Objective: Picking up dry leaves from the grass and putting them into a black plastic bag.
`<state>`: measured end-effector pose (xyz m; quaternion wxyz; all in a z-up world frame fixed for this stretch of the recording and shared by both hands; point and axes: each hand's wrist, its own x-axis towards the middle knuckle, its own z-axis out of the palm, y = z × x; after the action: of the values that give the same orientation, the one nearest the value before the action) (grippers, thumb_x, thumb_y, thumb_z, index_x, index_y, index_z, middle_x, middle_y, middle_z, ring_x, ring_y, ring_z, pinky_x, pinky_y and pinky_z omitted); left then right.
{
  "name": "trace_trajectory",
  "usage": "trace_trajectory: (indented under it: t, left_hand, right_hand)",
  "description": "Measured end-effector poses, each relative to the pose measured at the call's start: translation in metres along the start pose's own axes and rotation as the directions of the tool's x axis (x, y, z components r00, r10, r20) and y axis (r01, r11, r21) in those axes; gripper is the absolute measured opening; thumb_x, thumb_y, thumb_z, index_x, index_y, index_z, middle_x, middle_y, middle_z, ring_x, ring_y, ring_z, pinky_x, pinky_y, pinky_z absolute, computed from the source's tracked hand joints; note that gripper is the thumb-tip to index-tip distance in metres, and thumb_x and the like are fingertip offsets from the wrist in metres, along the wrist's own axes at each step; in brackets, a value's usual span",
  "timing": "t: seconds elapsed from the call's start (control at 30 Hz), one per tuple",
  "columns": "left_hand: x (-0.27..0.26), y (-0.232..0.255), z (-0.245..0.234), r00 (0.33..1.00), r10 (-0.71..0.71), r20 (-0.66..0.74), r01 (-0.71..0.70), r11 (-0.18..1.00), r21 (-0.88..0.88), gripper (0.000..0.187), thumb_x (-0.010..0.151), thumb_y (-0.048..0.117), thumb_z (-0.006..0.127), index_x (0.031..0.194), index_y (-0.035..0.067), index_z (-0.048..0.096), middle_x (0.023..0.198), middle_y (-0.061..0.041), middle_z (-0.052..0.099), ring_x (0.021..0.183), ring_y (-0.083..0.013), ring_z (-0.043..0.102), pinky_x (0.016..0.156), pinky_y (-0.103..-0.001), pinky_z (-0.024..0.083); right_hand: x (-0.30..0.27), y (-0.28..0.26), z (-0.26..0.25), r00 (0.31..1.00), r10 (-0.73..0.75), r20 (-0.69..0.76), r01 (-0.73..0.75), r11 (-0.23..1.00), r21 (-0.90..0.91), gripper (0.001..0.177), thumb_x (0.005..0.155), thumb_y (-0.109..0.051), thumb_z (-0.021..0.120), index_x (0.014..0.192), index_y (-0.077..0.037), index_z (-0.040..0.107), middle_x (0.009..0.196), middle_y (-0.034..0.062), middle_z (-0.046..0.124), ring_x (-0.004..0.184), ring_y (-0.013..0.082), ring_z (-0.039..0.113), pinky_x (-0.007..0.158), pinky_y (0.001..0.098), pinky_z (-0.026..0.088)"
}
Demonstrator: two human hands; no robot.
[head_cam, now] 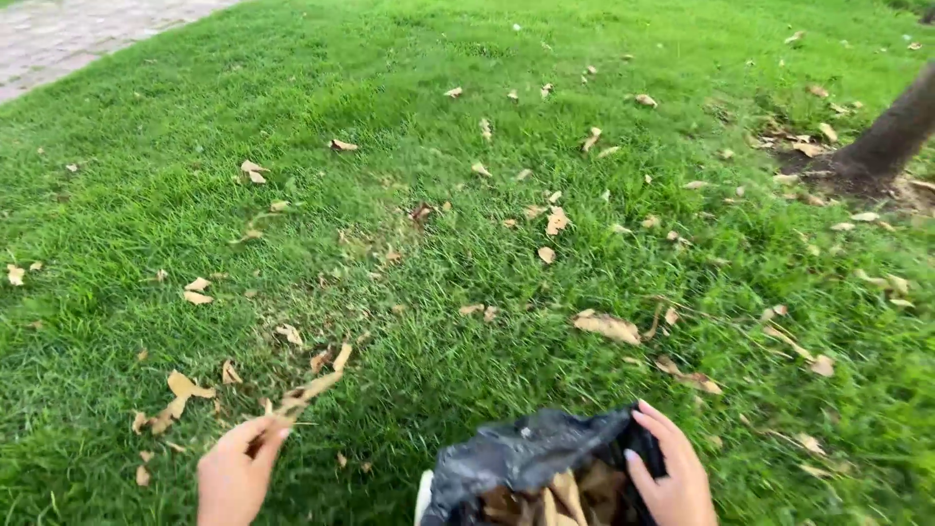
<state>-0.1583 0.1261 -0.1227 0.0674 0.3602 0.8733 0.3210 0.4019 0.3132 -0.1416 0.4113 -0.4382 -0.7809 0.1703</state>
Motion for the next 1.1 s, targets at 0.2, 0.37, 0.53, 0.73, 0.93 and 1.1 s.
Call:
trace_trajectory:
  t: [0.2, 0.37, 0.53, 0.73, 0.93, 1.1]
  left_hand:
    - [-0.159, 0.156, 0.014, 0.852, 0.414, 0.321, -0.241, 0.853, -0.463, 0.018, 0.082, 0.016, 0.079, 0.098, 0.01, 0.082, 0.089, -0.004, 0.079, 0.082, -0.0172, 0.078, 0.076, -0.032, 0.062]
    - [-0.221, 0.205, 0.058, 0.648, 0.724, 0.234, -0.578, 0.668, -0.468, 0.017, 0.082, 0.012, 0.074, 0.098, 0.006, 0.075, 0.093, -0.013, 0.074, 0.092, -0.0352, 0.07, 0.081, -0.043, 0.055]
    - [-0.218, 0.216, 0.073, 0.654, 0.731, 0.197, -0.722, 0.68, -0.125, 0.037, 0.078, 0.001, 0.062, 0.113, 0.005, 0.071, 0.101, -0.014, 0.069, 0.092, -0.0364, 0.066, 0.078, -0.047, 0.054]
    - [-0.204, 0.173, 0.097, 0.781, 0.489, 0.388, -0.572, 0.809, 0.131, 0.044, 0.089, 0.01, 0.067, 0.132, 0.005, 0.062, 0.118, -0.016, 0.066, 0.104, -0.0339, 0.067, 0.085, -0.045, 0.055]
    - [-0.177, 0.187, 0.032, 0.821, 0.427, 0.378, -0.548, 0.775, 0.316, 0.063, 0.063, 0.025, 0.09, 0.12, 0.016, 0.065, 0.124, -0.013, 0.06, 0.126, -0.0358, 0.053, 0.11, -0.06, 0.033]
    - [-0.155, 0.179, 0.02, 0.693, 0.58, 0.429, -0.656, 0.753, 0.042, 0.071, 0.066, 0.025, 0.088, 0.131, 0.01, 0.063, 0.124, -0.012, 0.062, 0.123, -0.0344, 0.056, 0.103, -0.05, 0.044]
  right_hand:
    - [0.0, -0.053, -0.02, 0.997, 0.075, -0.013, -0.074, 0.994, 0.082, 0.055, 0.077, -0.005, 0.074, 0.131, -0.007, 0.062, 0.144, 0.0134, 0.061, 0.133, 0.0305, 0.058, 0.112, 0.0386, 0.042]
    - [-0.008, -0.053, -0.03, 0.999, 0.033, 0.012, -0.034, 0.992, 0.122, 0.054, 0.079, -0.005, 0.074, 0.132, -0.006, 0.061, 0.145, 0.015, 0.059, 0.135, 0.0328, 0.056, 0.113, 0.0402, 0.041]
    - [-0.013, -0.058, -0.036, 1.0, 0.001, -0.011, 0.0, 0.996, 0.09, 0.054, 0.08, -0.005, 0.074, 0.132, -0.005, 0.061, 0.146, 0.0161, 0.059, 0.135, 0.0336, 0.056, 0.115, 0.0414, 0.042]
    - [-0.013, -0.053, -0.028, 1.0, -0.029, -0.004, 0.029, 0.994, 0.107, 0.053, 0.085, -0.006, 0.073, 0.135, -0.003, 0.06, 0.147, 0.017, 0.06, 0.137, 0.0328, 0.056, 0.118, 0.0413, 0.042]
    - [-0.011, -0.045, -0.022, 0.999, -0.037, -0.015, 0.038, 0.995, 0.094, 0.055, 0.087, -0.007, 0.073, 0.14, -0.002, 0.058, 0.151, 0.0177, 0.058, 0.14, 0.0312, 0.056, 0.118, 0.0398, 0.044]
    - [-0.008, -0.053, -0.025, 1.0, 0.001, 0.003, -0.001, 0.996, 0.088, 0.059, 0.084, -0.009, 0.076, 0.14, -0.003, 0.059, 0.149, 0.0174, 0.059, 0.135, 0.0297, 0.058, 0.112, 0.039, 0.047]
